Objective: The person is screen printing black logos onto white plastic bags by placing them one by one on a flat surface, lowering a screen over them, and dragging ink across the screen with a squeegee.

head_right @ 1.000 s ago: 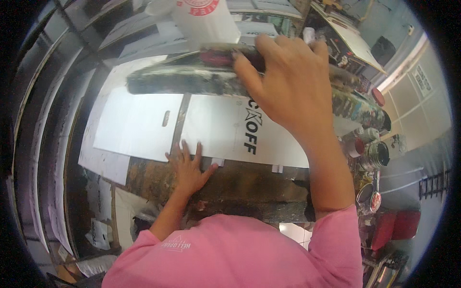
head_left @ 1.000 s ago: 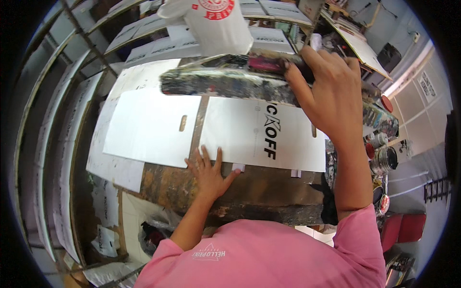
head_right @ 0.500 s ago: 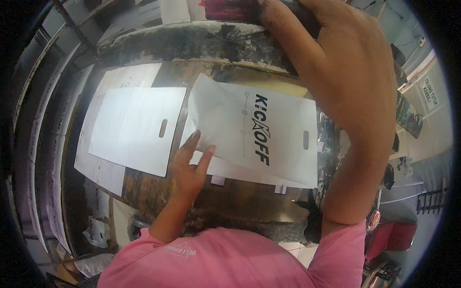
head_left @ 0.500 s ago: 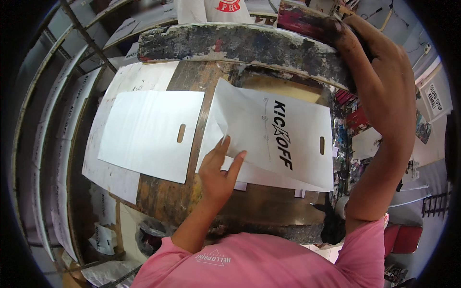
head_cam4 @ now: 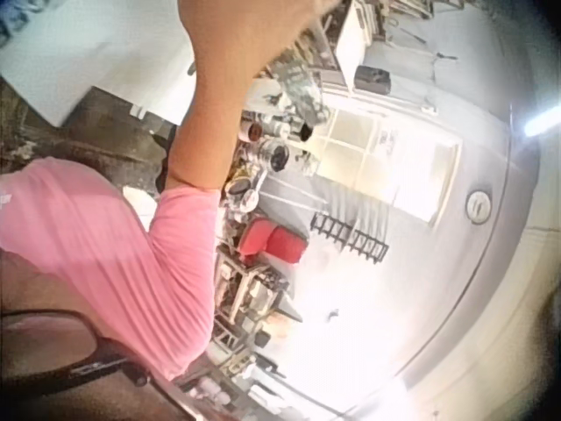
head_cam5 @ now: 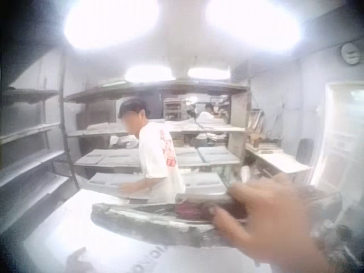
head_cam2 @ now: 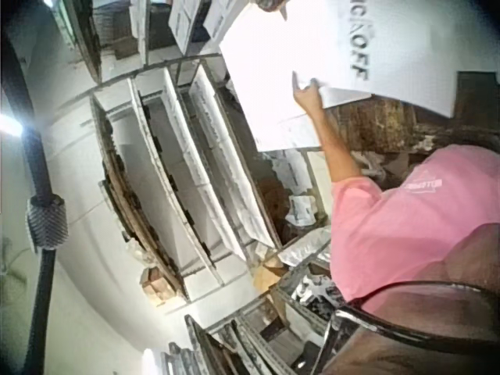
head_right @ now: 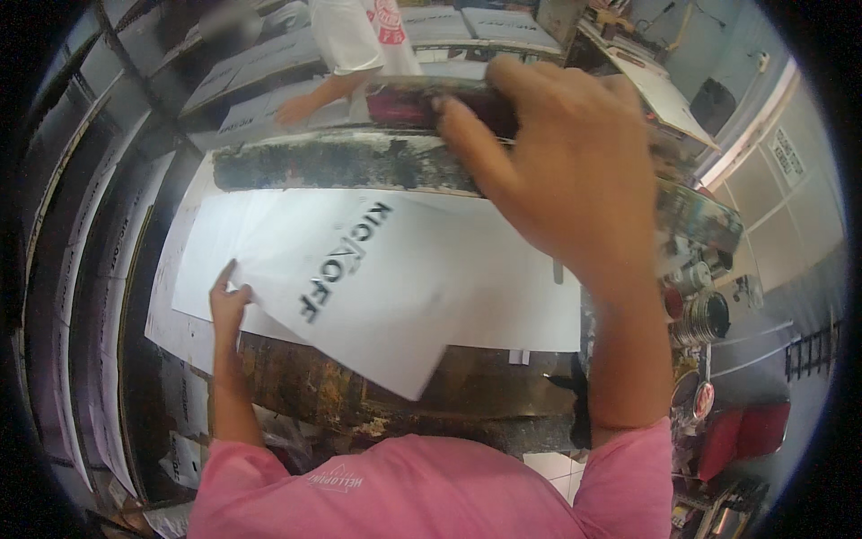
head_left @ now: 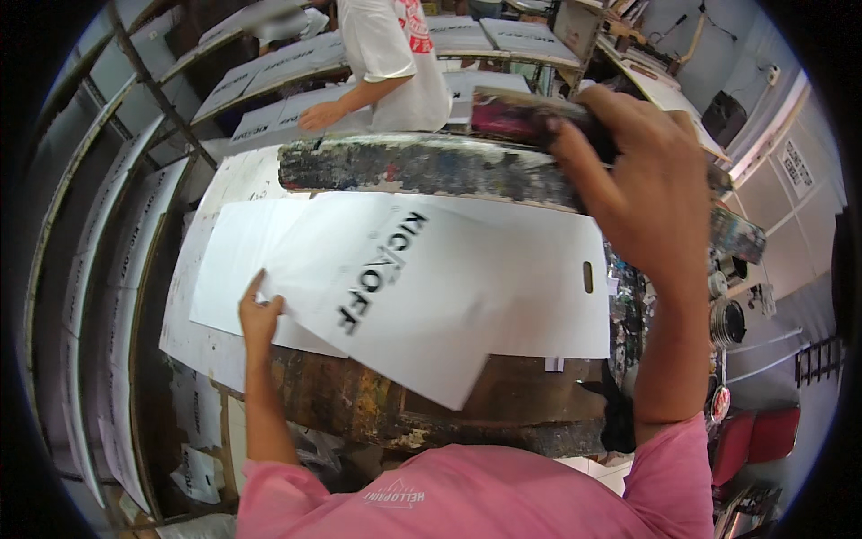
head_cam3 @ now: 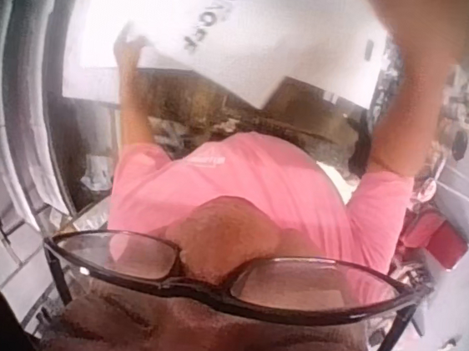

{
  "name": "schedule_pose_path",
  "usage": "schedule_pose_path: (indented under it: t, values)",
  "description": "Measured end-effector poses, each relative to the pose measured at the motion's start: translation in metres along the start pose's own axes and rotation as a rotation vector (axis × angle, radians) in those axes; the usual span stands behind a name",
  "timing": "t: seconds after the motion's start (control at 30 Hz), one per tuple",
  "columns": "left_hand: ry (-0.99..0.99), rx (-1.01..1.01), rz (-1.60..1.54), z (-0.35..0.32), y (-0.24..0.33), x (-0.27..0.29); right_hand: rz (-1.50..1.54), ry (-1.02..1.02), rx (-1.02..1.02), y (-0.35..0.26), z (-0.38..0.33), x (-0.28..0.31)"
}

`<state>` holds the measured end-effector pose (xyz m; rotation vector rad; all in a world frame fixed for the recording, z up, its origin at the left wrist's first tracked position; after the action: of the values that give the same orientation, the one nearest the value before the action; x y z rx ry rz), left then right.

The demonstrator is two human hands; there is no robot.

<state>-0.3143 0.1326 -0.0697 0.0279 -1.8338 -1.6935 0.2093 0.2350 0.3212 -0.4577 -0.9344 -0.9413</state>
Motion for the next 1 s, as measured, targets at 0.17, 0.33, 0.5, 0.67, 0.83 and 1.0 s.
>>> schedule_pose_path:
  t: [0.17, 0.33, 0.5, 0.67, 0.83, 1.0]
  values:
    - [0.324, -0.07, 0.843, 0.031, 0.073, 0.063, 0.06, 0.052, -0.002, 0.0, -0.016, -0.003]
    - [-0.466, -0.274, -0.616, -0.073, 0.194, -0.096, 0.058, -0.098, -0.029, -0.015, -0.065, -0.029]
    - [-0.421, -0.156, -0.567, -0.152, 0.199, -0.158, 0.14, -0.677, 0.192, -0.037, -0.153, -0.114]
    - [-0.232, -0.151, 0.107, -0.179, 0.106, -0.165, 0.436, -0.721, 0.162, -0.008, -0.193, -0.214]
    - [-0.187, -0.22, 0.198, -0.184, 0.063, -0.177, 0.254, -0.419, 0.219, 0.044, -0.116, -0.306]
    - [-0.239, -0.213, 0.367, -0.181, 0.075, -0.177, 0.144, -0.41, 0.195, 0.086, -0.029, -0.398]
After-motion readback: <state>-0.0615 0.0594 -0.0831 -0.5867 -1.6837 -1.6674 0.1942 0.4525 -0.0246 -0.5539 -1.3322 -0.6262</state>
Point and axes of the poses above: each hand's wrist, its own z-axis towards the middle knuckle, its own x-axis out of the back of the hand, y = z × x, the point moved 10 cm from there along z, towards the middle knuckle, and after that the axes turned 12 degrees about -y, right-handed, at the moved point
